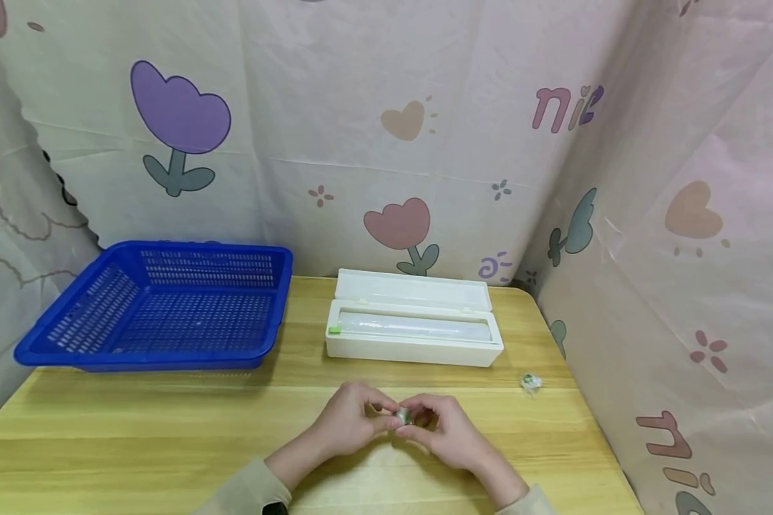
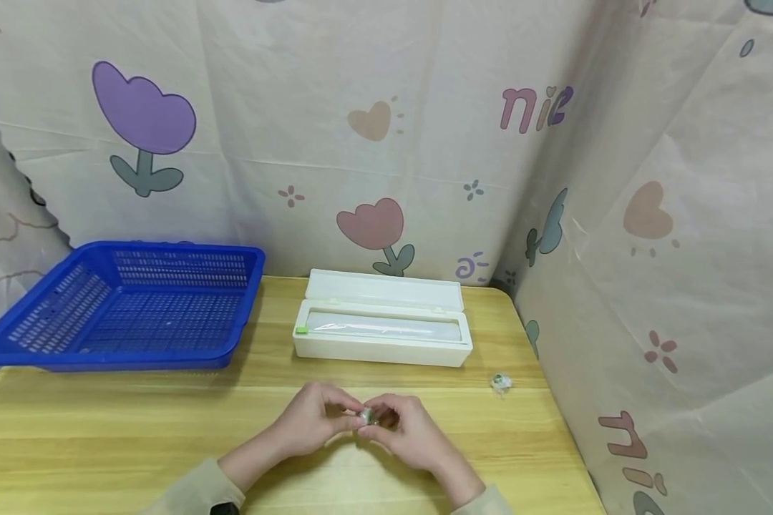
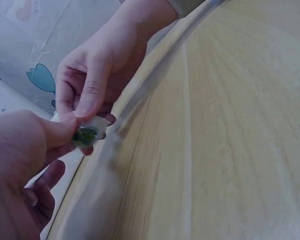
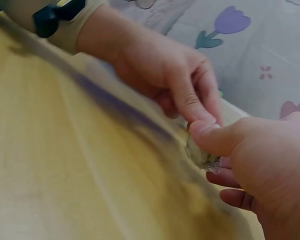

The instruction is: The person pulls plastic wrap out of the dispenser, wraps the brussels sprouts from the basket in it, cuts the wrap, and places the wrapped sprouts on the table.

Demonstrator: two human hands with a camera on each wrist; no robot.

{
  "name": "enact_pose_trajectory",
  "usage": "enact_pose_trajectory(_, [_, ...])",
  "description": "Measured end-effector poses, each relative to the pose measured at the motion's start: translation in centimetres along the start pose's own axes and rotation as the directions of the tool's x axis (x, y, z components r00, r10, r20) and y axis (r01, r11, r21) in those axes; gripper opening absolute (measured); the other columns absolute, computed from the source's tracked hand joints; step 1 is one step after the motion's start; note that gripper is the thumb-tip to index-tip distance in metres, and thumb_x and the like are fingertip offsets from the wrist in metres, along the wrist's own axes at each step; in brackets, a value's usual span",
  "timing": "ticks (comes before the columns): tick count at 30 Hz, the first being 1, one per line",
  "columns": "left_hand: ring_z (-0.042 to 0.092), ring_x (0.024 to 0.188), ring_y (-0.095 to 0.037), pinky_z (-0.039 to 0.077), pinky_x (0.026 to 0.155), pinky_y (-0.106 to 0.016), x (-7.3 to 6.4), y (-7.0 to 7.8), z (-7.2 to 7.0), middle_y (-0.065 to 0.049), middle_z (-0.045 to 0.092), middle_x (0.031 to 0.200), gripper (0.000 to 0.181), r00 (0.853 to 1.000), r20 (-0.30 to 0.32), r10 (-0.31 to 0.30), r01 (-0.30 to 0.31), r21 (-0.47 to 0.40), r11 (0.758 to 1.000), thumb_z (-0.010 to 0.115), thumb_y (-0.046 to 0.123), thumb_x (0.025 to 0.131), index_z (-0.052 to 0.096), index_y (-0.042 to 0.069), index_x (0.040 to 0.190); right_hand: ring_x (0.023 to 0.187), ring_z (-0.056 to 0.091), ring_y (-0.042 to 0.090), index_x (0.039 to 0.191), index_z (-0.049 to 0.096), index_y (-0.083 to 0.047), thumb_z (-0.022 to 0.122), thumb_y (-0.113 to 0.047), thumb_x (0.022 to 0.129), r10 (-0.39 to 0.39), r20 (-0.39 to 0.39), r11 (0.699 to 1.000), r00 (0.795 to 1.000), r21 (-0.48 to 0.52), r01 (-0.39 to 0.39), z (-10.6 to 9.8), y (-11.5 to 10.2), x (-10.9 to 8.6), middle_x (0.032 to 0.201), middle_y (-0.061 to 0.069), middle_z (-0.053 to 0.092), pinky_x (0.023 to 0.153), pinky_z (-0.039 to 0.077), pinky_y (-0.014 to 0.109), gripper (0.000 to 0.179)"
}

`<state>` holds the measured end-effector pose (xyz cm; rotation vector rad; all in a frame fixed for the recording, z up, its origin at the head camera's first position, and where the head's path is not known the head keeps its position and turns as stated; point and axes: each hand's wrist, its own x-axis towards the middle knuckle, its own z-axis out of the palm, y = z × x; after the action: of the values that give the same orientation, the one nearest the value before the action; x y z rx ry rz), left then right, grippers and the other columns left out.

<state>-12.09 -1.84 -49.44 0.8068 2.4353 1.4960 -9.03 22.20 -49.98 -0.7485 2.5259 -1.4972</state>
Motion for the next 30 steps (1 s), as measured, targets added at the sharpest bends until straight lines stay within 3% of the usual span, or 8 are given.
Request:
enact_pose_trajectory(6, [0.067,0.115,-0.017,0.052,0.102,-0.052,0.0,-0.4,-0.4,0.010,0.074,0.123,0.034,0.997,-0.066,0.041,-0.038,0.046,0.998,0.082,0.037,0.095,0.080,0.017,0.121,0.088,0.067,0.014,0.115,0.075,-0.022,0.088,-0.029,0.088,0.032,-0.135,0.989,0.990,-0.136,-0.050,-2.8,0.1,-0.8,0.097,-0.013,0.072,0.083,0.057,0.036,0.031])
enact_pose_trajectory(9, [0.065,0.123,-0.020,0.050,0.106,-0.051,0.0,-0.4,-1.2,0.008,0.072,0.130,0.039,0.992,-0.114,0.055,-0.039,0.137,0.990,0.081,0.038,0.095,0.077,0.016,0.127,0.084,0.065,0.012,0.113,0.075,-0.019,0.091,-0.022,0.084,0.018,-0.227,0.974,0.974,-0.214,-0.068,-4.9,0.8,-1.6,0.094,-0.013,0.071,0.078,0.058,0.034,0.033])
enact_pose_trajectory(13, [0.063,0.126,-0.021,0.051,0.105,-0.050,-0.2,-0.7,-2.3,0.007,0.070,0.133,0.043,0.976,-0.199,0.088,-0.030,0.276,0.961,0.083,0.038,0.093,0.076,0.018,0.130,0.081,0.062,0.010,0.112,0.076,-0.017,0.093,-0.016,0.082,0.009,-0.327,0.939,0.945,-0.321,-0.120,-7.6,1.9,-2.8,0.092,-0.012,0.068,0.072,0.056,0.030,0.034])
enact_pose_trajectory(17, [0.063,0.127,-0.022,0.053,0.101,-0.050,-0.3,-1.2,-3.3,0.006,0.069,0.135,0.046,0.964,-0.229,0.136,-0.040,0.384,0.923,0.083,0.041,0.093,0.075,0.018,0.132,0.082,0.061,0.012,0.115,0.076,-0.013,0.092,-0.019,0.085,0.034,-0.388,0.882,0.921,-0.422,-0.210,-9.7,3.1,-3.8,0.094,-0.008,0.068,0.071,0.054,0.031,0.034])
enact_pose_trajectory(21, [0.063,0.128,-0.026,0.055,0.097,-0.053,-0.6,-1.8,-3.9,0.005,0.068,0.138,0.049,0.956,-0.237,0.175,-0.046,0.468,0.883,0.083,0.045,0.093,0.074,0.017,0.132,0.089,0.064,0.017,0.120,0.075,-0.009,0.088,-0.028,0.090,0.058,-0.425,0.798,0.903,-0.524,-0.298,-11.2,4.3,-4.7,0.105,0.000,0.072,0.077,0.056,0.041,0.038])
enact_pose_trajectory(26, [0.062,0.127,-0.028,0.053,0.100,-0.056,-0.9,-2.1,-4.5,0.001,0.066,0.142,0.058,0.945,-0.239,0.223,-0.066,0.528,0.847,0.083,0.051,0.090,0.072,0.016,0.136,0.101,0.068,0.034,0.120,0.076,-0.005,0.085,-0.027,0.092,0.021,-0.451,0.724,0.892,-0.608,-0.325,-12.0,5.3,-5.4,0.110,0.010,0.074,0.089,0.051,0.060,0.037])
enact_pose_trajectory(30, [0.060,0.129,-0.029,0.049,0.104,-0.059,-1.1,-2.2,-4.8,-0.003,0.062,0.147,0.068,0.935,-0.238,0.262,-0.079,0.580,0.811,0.080,0.059,0.089,0.068,0.017,0.141,0.106,0.066,0.038,0.119,0.076,-0.005,0.085,-0.028,0.093,-0.009,-0.448,0.684,0.894,-0.654,-0.321,-12.1,5.9,-5.7,0.110,0.011,0.073,0.087,0.046,0.060,0.036])
